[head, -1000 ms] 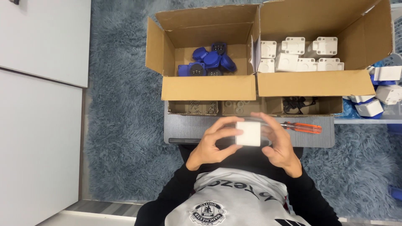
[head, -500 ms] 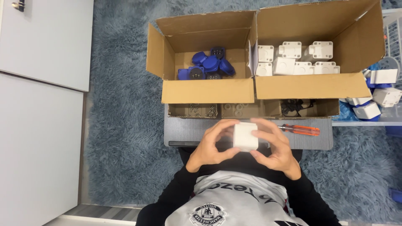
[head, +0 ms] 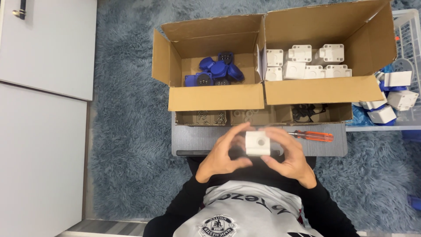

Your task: The person assembles small electrical components by hand, using a screwdriver to tighten screws on white and blue plastic boxes. They handle the components one at a time, picking them from a cardboard box and placing them back after assembly.

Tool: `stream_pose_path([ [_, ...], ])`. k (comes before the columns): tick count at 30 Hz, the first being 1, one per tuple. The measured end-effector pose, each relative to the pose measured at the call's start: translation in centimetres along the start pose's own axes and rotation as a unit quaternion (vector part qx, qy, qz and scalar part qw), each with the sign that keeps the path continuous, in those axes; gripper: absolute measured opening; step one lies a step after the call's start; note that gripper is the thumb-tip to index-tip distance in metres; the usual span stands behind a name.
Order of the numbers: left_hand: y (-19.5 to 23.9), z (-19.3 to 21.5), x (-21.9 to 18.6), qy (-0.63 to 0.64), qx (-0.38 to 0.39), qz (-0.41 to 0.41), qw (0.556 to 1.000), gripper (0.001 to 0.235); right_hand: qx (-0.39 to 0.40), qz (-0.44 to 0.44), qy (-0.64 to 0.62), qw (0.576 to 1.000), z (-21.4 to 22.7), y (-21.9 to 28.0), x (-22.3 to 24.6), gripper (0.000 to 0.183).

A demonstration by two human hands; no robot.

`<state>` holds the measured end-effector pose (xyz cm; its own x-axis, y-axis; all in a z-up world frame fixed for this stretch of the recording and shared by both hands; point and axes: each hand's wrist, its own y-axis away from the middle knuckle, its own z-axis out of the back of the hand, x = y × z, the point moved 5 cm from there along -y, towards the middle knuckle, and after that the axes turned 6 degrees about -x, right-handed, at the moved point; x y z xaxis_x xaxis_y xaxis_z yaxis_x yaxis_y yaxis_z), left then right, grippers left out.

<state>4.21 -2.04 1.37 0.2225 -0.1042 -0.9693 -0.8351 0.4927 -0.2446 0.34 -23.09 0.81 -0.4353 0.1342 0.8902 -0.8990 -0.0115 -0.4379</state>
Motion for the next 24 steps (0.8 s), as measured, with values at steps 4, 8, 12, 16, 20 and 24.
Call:
stream_pose_path([
  [4, -0.6, 0.5, 0.0, 0.020, -0.015, 0.020, 0.999, 0.068, 0.027, 0.048, -0.010, 0.998, -0.4, -0.6, 1.6, 0.059],
  [8, -0.7, 0.5, -1.8, 0.026, -0.038, -0.025, 0.999, 0.060, 0.043, 0.052, -0.001, 0.998, -0.3, -0.7, 2.3, 0.064],
  [12, -1.0, 0.4, -3.1, -0.011, -0.038, -0.090, 0.995, 0.055, 0.067, -0.006, 0.052, 0.996, -0.3, -0.8, 1.4, 0.083],
  [16, -0.9, 0.1, -3.1, -0.007, -0.050, -0.135, 0.990, 0.040, 0.047, 0.020, 0.053, 0.997, -0.3, -1.5, 2.5, 0.068],
  [20, -0.6, 0.4, -2.8, 0.002, -0.064, -0.082, 0.995, 0.053, 0.058, 0.009, 0.063, 0.996, -0.1, -1.7, 3.1, 0.061],
  [24, 0.3, 0.5, -0.5, 0.077, -0.073, 0.012, 0.994, 0.065, 0.048, -0.031, 0.067, 0.996, 0.1, -1.6, 2.6, 0.068],
])
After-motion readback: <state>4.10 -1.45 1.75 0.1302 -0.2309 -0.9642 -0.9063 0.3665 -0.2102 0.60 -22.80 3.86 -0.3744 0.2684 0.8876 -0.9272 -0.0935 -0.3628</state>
